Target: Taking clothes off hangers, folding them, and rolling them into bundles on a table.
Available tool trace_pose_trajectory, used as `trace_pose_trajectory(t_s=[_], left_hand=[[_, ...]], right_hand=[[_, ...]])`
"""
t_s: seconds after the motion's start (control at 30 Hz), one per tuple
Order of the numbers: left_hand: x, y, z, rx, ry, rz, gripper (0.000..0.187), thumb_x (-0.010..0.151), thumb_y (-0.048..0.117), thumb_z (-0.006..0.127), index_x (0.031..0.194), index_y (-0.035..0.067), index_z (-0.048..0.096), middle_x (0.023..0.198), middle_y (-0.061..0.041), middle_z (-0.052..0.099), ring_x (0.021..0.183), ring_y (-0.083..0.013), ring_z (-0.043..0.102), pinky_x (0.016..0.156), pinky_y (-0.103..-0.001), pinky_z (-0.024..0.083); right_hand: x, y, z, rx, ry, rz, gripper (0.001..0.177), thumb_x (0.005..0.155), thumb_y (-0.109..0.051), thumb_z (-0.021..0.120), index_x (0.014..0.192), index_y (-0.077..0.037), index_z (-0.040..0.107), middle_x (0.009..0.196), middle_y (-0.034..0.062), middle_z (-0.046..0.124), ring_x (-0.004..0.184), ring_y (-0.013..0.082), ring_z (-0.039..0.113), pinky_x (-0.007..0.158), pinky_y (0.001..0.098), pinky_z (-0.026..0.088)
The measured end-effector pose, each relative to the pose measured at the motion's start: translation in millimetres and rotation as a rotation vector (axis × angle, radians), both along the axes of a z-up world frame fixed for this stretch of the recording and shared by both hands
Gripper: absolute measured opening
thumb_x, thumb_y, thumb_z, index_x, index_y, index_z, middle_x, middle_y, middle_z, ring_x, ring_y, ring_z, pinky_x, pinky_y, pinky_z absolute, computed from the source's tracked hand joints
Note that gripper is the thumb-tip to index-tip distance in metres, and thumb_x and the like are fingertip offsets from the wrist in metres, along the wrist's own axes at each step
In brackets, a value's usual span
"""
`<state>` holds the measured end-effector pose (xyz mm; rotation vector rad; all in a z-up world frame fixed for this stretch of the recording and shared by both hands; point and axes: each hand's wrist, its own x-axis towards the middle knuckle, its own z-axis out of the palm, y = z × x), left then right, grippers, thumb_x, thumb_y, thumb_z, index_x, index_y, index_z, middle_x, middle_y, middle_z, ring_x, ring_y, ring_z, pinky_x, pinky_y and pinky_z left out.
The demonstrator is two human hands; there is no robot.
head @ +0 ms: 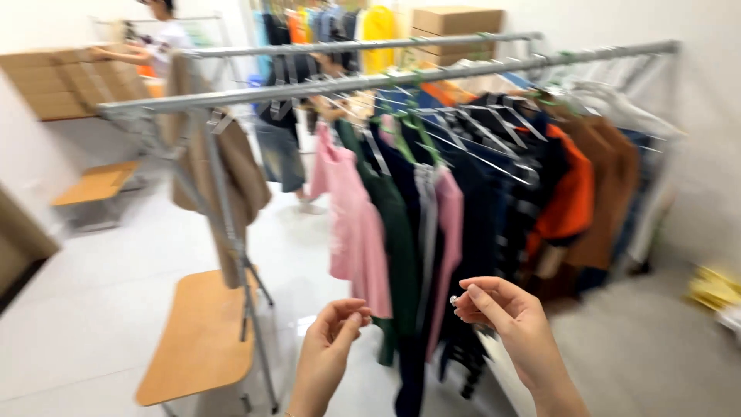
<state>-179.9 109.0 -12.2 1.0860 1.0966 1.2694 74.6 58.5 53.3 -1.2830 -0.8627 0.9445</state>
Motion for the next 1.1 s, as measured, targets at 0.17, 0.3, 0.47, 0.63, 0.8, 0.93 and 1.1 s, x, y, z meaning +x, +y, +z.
trace_pose_trajectory(t_s=[0.17, 0.3, 0.47, 0.63, 0.8, 0.93, 1.1], left_hand=[[-44.6, 32.5, 37.5, 0.061, 0.084, 0.051, 0.022, 0.095, 0.014, 0.066, 0.112, 0.006, 0.078, 0.102, -0.010, 0.086, 0.098, -0.0191, 0.082, 0.091, -0.029, 0.062], [-56.7, 62.3, 50.0, 0.091, 0.080, 0.117, 0.022, 0.096, 0.014, 0.065, 0.113, 0.008, 0.077, 0.104, -0.009, 0.086, 0.098, -0.0186, 0.081, 0.093, -0.029, 0.063], [-61.0, 103.2, 61.2, 0.143, 0.157, 0.154, 0.021, 0.096, 0.014, 0.065, 0.111, 0.010, 0.078, 0.100, -0.006, 0.085, 0.097, -0.0138, 0.082, 0.085, -0.025, 0.062], [-52.8, 149.7, 80.4, 0.117, 0.217, 0.166, 0.019, 0.096, 0.018, 0.065, 0.110, 0.013, 0.077, 0.101, -0.003, 0.085, 0.097, -0.0125, 0.083, 0.086, -0.025, 0.063], [-43.7, 182.4, 88.7, 0.138, 0.220, 0.186, 0.019, 0.096, 0.020, 0.064, 0.111, 0.015, 0.075, 0.101, -0.002, 0.084, 0.094, -0.0113, 0.080, 0.086, -0.025, 0.062], [-36.4, 198.9, 88.4, 0.285, 0.229, 0.259, 0.021, 0.096, 0.026, 0.065, 0.113, 0.016, 0.073, 0.106, 0.000, 0.083, 0.100, -0.0109, 0.081, 0.085, -0.027, 0.063], [-29.4, 187.3, 113.9, 0.616, 0.375, 0.393, 0.035, 0.102, 0.040, 0.053, 0.117, 0.014, 0.070, 0.115, 0.001, 0.077, 0.112, -0.0160, 0.072, 0.098, -0.037, 0.054]], right_hand=[[-56.3, 75.5, 30.7, 0.111, 0.001, 0.124, 0.029, 0.095, -0.005, 0.066, 0.117, 0.008, 0.078, 0.112, 0.0215, 0.082, 0.104, 0.0284, 0.076, 0.088, 0.0427, 0.066], [-76.7, 151.4, 49.1, 0.113, -0.039, 0.173, 0.040, 0.095, -0.006, 0.063, 0.134, 0.001, 0.071, 0.127, 0.0138, 0.077, 0.119, 0.0229, 0.072, 0.101, 0.0380, 0.061], [-86.8, 274.5, 47.6, 0.245, -0.058, 0.146, 0.047, 0.097, -0.019, 0.061, 0.143, -0.007, 0.064, 0.144, 0.0048, 0.068, 0.132, 0.0120, 0.061, 0.113, 0.0288, 0.047], [-109.0, 360.2, 53.8, 0.093, 0.060, 0.294, 0.050, 0.099, -0.017, 0.061, 0.146, -0.002, 0.053, 0.126, 0.0155, 0.070, 0.112, 0.0198, 0.067, 0.096, 0.0331, 0.052], [-122.9, 374.5, 61.2, 0.135, 0.119, 0.405, 0.027, 0.098, -0.006, 0.061, 0.119, -0.003, 0.077, 0.064, 0.0021, 0.060, 0.057, 0.0105, 0.053, 0.060, 0.0236, 0.043], [-132.6, 338.1, 97.8, 0.224, 0.112, 0.494, 0.034, 0.095, -0.009, 0.067, 0.127, 0.002, 0.072, 0.065, 0.0073, 0.060, 0.061, 0.0113, 0.054, 0.068, 0.0212, 0.041], [-158.9, 310.9, 90.9, 0.308, 0.084, 0.622, 0.030, 0.094, -0.003, 0.069, 0.123, 0.006, 0.069, 0.061, 0.0155, 0.066, 0.057, 0.0170, 0.057, 0.062, 0.0269, 0.047]])
